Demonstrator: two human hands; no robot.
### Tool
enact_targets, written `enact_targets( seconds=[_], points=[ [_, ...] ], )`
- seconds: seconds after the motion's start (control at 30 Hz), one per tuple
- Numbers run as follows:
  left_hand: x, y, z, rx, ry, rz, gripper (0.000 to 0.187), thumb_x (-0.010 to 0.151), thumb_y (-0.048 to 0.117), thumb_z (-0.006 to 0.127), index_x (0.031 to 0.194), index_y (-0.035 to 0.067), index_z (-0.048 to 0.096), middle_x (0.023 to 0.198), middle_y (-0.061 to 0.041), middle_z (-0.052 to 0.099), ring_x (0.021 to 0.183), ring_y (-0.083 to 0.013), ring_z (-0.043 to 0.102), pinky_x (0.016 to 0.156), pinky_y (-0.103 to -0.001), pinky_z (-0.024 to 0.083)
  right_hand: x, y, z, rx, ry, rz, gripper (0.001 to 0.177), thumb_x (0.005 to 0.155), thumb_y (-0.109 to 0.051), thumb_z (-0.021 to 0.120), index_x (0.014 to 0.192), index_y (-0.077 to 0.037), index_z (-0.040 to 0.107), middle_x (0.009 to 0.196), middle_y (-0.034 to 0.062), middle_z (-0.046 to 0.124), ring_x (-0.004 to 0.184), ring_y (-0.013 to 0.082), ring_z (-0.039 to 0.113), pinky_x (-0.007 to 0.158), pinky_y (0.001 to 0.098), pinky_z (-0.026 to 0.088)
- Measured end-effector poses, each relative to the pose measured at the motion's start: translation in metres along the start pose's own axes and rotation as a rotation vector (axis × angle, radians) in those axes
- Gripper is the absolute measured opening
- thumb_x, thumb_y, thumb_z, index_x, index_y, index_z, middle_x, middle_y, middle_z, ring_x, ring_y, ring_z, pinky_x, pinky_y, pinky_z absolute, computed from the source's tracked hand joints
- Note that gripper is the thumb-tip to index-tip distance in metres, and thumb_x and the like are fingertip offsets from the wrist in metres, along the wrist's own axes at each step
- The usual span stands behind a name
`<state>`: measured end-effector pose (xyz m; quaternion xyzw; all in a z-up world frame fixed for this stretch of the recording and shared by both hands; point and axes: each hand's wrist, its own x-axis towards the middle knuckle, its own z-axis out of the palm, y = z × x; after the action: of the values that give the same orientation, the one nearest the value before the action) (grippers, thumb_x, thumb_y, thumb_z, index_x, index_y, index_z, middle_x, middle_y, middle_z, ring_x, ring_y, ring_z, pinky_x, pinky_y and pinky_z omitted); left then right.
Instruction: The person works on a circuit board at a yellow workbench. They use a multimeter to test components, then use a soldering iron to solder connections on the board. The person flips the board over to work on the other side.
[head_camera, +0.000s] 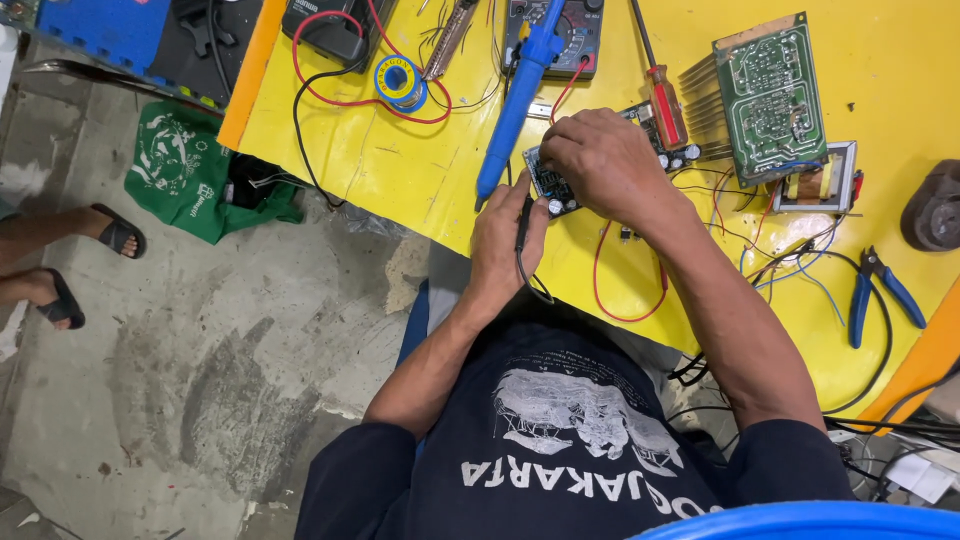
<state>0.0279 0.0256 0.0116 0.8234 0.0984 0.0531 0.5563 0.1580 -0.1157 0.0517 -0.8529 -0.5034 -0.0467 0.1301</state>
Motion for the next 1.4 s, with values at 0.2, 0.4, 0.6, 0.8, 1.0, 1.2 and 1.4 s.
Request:
enact_targets(
  seconds=[0.2, 0.4, 0.6, 0.8, 1.0, 1.2, 1.4],
  points=[
    [0.0, -0.005, 0.0, -0.042, 0.02, 0.035, 0.045, 0.102, 0.019, 0.058, 0.138, -0.008, 0.06, 0.091, -0.016, 0.062, 0.08, -0.0317, 0.068, 0.062, -0.035, 0.052, 0.001, -0.001, -0.002, -0.068, 0.017, -0.029, 0.012, 0.097, -0.019, 0.077, 0.09, -0.01, 0.075, 0.087, 0.0048, 0.073, 0.085, 0.0223, 0.073, 0.076, 0.0326, 0.055],
    [0.0, -0.008, -0.001, -0.065, 0.01, 0.04, 0.044, 0.102, 0.017, 0.058, 0.139, -0.007, 0.06, 0.09, -0.015, 0.062, 0.079, -0.0299, 0.067, 0.063, -0.034, 0.051, 0.005, -0.006, -0.012, -0.088, -0.01, -0.033, 0.015, 0.099, -0.019, 0.075, 0.088, -0.009, 0.075, 0.083, 0.004, 0.072, 0.079, 0.0211, 0.072, 0.071, 0.0308, 0.055],
    [0.0, -0.013, -0.001, -0.063, 0.011, 0.054, 0.043, 0.101, 0.017, 0.059, 0.138, -0.006, 0.061, 0.091, -0.015, 0.064, 0.08, -0.0295, 0.068, 0.063, -0.035, 0.051, 0.006, -0.008, -0.014, -0.125, -0.029, -0.04, 0.015, 0.1, -0.019, 0.075, 0.088, -0.01, 0.075, 0.08, 0.0024, 0.07, 0.076, 0.0184, 0.071, 0.068, 0.0288, 0.054],
    [0.0, -0.009, -0.004, -0.088, 0.002, 0.037, 0.043, 0.102, 0.015, 0.059, 0.138, -0.007, 0.06, 0.094, -0.018, 0.065, 0.081, -0.0309, 0.068, 0.064, -0.035, 0.05, 0.007, -0.016, -0.019, -0.216, -0.05, -0.07, 0.013, 0.099, -0.017, 0.073, 0.088, -0.013, 0.075, 0.077, 0.0001, 0.069, 0.072, 0.0156, 0.068, 0.067, 0.0257, 0.054],
    [0.002, -0.012, -0.003, -0.069, -0.008, 0.015, 0.042, 0.101, 0.016, 0.059, 0.137, -0.006, 0.061, 0.096, -0.016, 0.066, 0.081, -0.0275, 0.068, 0.065, -0.033, 0.051, 0.011, -0.019, -0.024, -0.256, -0.082, -0.113, 0.009, 0.098, -0.013, 0.074, 0.089, -0.014, 0.077, 0.08, 0.0011, 0.073, 0.075, 0.0161, 0.072, 0.073, 0.0264, 0.057],
    [0.001, -0.008, -0.004, -0.068, 0.016, 0.081, 0.042, 0.1, 0.015, 0.06, 0.136, -0.005, 0.062, 0.096, -0.019, 0.067, 0.084, -0.0366, 0.07, 0.066, -0.039, 0.054, 0.006, -0.02, -0.018, -0.315, -0.106, -0.144, 0.008, 0.097, -0.011, 0.072, 0.092, -0.014, 0.077, 0.083, 0.001, 0.072, 0.082, 0.0181, 0.073, 0.084, 0.0299, 0.059],
    [0.003, -0.012, -0.002, -0.062, 0.029, 0.097, 0.04, 0.1, 0.016, 0.059, 0.134, -0.005, 0.063, 0.096, -0.019, 0.067, 0.084, -0.0356, 0.07, 0.066, -0.039, 0.055, 0.004, -0.021, -0.017, -0.322, -0.136, -0.14, 0.009, 0.099, -0.01, 0.068, 0.097, -0.013, 0.076, 0.088, 0.0029, 0.073, 0.093, 0.0202, 0.075, 0.091, 0.0321, 0.059]
  ],
)
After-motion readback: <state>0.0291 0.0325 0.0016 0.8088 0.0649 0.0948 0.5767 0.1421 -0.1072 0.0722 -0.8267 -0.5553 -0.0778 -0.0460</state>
